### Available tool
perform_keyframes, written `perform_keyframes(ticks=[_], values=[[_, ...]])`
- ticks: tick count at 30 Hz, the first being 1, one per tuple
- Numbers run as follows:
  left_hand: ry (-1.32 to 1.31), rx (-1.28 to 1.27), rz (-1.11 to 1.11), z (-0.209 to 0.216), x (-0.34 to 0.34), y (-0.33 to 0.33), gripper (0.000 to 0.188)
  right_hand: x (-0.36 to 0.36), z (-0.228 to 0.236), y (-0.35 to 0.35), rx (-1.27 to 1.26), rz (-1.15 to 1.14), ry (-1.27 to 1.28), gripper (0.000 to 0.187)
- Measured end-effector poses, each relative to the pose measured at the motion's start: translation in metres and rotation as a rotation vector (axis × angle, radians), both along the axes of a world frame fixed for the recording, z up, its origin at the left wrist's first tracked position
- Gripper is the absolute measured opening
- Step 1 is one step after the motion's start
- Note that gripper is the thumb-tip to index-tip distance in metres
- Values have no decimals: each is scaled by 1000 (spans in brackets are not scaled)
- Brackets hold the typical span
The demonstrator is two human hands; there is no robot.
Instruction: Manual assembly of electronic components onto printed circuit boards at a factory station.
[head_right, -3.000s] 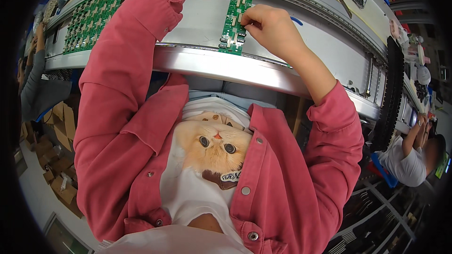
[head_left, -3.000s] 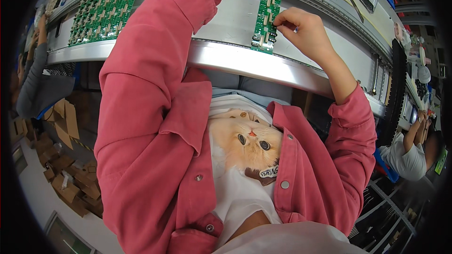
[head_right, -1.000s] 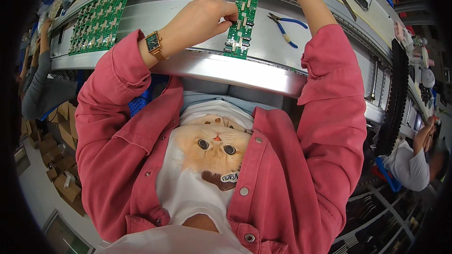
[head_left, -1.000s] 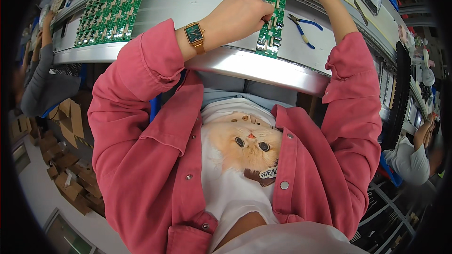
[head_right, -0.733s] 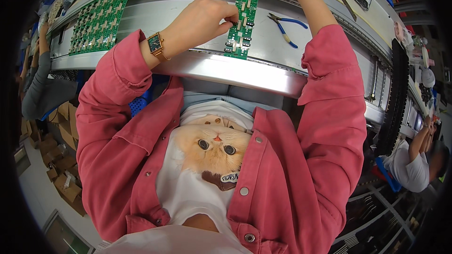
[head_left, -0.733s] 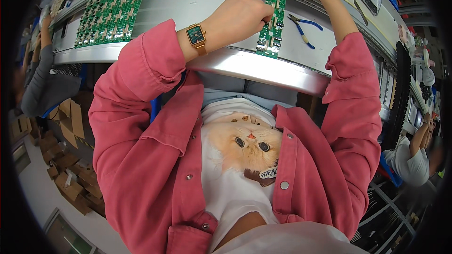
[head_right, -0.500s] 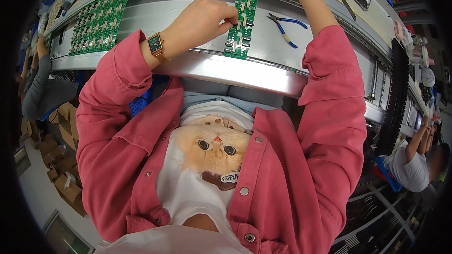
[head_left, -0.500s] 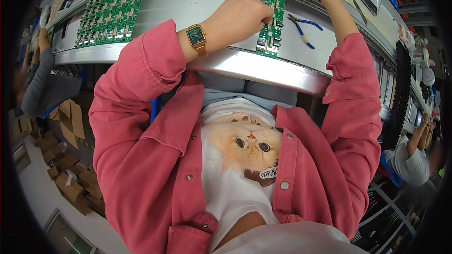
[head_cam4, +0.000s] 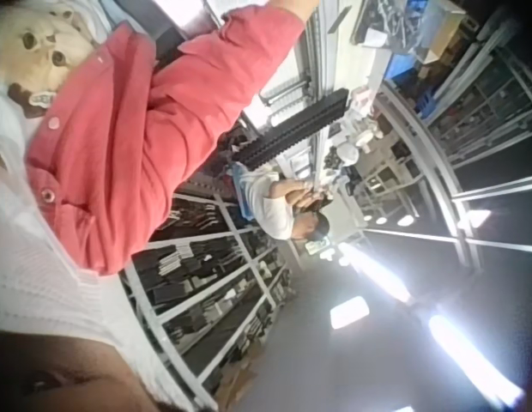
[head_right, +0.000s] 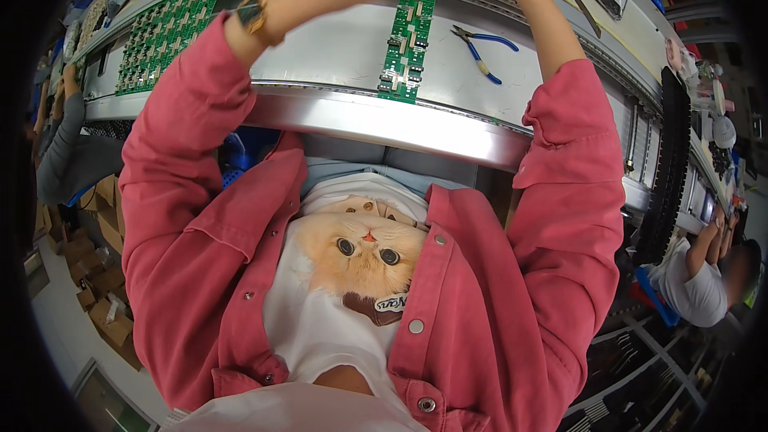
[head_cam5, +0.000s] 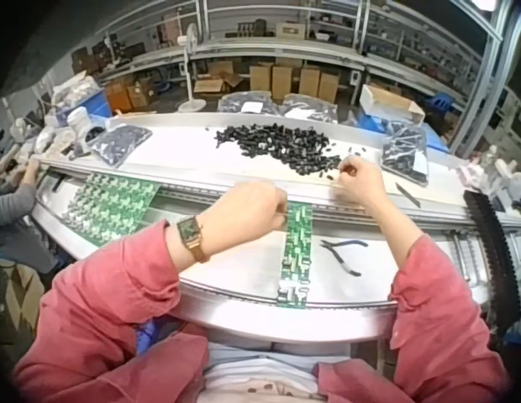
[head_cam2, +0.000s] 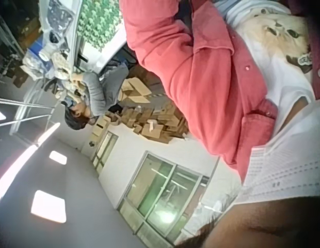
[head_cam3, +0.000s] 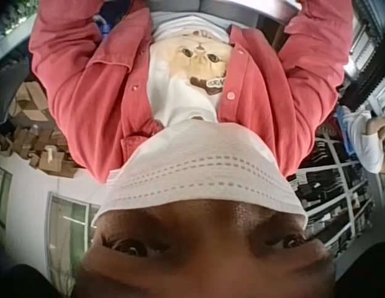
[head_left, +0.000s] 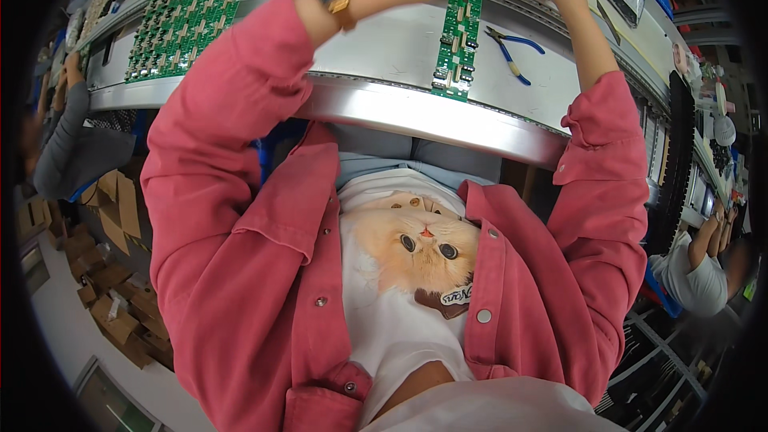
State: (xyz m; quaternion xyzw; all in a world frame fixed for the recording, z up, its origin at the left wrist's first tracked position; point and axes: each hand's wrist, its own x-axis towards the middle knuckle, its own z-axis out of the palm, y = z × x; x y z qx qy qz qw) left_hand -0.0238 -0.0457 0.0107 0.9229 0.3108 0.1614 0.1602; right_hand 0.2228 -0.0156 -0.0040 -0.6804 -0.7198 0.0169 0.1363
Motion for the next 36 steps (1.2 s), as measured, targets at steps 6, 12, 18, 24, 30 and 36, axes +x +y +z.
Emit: perform_keyframes(ticks=[6, 12, 18, 24, 30, 36], values=[[-134, 366, 243, -46, 5, 82, 16, -38, -11, -29, -173, 170, 804, 16], [-77, 586, 235, -57, 19, 98, 15, -46, -17, -87, -211, 378, 724, 14], [-59, 604, 277, -52, 24, 92, 15, -46, -20, -103, -149, 465, 470, 13], [-10, 512, 363, -48, 30, 88, 15, -43, -24, -102, -105, 514, 461, 10], [-17, 375, 496, -42, 28, 78, 15, -47, -22, -101, -132, 530, 387, 8], [-115, 145, 418, -9, 24, 55, 15, -48, -22, -98, -97, 528, 410, 10]])
